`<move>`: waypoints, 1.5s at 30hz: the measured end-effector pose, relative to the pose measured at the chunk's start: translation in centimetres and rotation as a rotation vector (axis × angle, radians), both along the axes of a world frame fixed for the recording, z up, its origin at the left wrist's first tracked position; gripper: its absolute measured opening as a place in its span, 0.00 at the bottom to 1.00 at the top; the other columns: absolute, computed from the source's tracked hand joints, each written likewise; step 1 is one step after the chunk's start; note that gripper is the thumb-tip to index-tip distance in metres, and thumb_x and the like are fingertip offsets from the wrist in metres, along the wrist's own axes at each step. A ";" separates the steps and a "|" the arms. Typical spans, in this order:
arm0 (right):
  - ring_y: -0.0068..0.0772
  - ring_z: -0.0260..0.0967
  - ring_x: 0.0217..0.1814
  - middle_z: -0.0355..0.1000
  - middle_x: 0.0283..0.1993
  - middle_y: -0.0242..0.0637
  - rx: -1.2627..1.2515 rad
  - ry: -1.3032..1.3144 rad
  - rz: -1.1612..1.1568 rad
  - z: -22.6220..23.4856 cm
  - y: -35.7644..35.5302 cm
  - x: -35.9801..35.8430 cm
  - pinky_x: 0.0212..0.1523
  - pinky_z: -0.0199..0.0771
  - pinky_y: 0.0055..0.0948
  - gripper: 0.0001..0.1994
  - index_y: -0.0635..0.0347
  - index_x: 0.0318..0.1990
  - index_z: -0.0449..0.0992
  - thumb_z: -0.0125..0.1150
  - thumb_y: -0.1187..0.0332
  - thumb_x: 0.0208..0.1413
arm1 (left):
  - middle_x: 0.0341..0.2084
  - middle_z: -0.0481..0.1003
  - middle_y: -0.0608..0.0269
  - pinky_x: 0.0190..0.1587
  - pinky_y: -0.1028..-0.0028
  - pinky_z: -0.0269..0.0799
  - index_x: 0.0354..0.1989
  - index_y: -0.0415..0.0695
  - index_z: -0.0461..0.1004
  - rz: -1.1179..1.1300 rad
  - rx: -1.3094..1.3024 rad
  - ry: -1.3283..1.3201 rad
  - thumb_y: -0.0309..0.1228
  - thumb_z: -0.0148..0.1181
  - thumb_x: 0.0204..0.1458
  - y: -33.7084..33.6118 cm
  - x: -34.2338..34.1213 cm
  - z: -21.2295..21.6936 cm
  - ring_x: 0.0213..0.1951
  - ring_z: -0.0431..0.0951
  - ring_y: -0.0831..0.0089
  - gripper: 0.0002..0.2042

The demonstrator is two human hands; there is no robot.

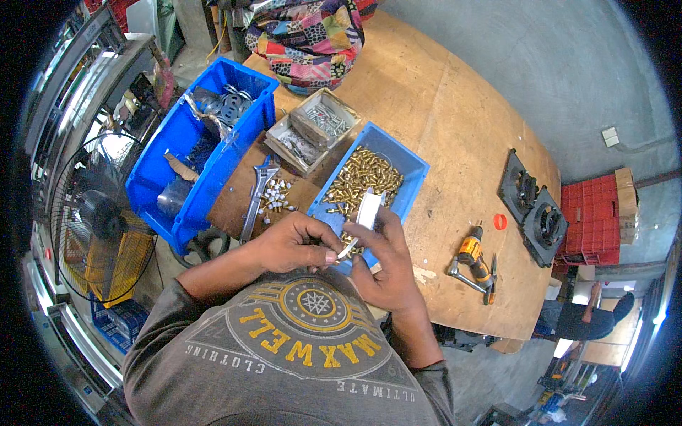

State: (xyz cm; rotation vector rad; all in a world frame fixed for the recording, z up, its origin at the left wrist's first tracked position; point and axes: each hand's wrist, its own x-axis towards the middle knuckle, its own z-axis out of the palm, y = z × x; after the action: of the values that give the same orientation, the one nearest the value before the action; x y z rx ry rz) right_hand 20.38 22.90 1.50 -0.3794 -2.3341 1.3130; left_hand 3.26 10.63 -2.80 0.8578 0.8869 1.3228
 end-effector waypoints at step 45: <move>0.49 0.69 0.53 0.65 0.52 0.54 0.241 0.028 -0.074 0.5 0.1 -0.5 0.49 0.71 0.37 0.11 0.57 0.39 0.84 0.70 0.74 0.45 | 0.35 0.77 0.63 0.42 0.77 0.76 0.46 0.38 0.71 0.037 0.039 -0.276 0.22 0.69 0.49 0.3 0.2 -0.7 0.38 0.78 0.78 0.17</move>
State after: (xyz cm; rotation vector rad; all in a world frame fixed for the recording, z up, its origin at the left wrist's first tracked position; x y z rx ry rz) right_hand 19.83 23.01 1.97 -0.3630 -2.3952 0.9819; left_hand 3.48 10.92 -3.47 0.6706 0.6646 1.4546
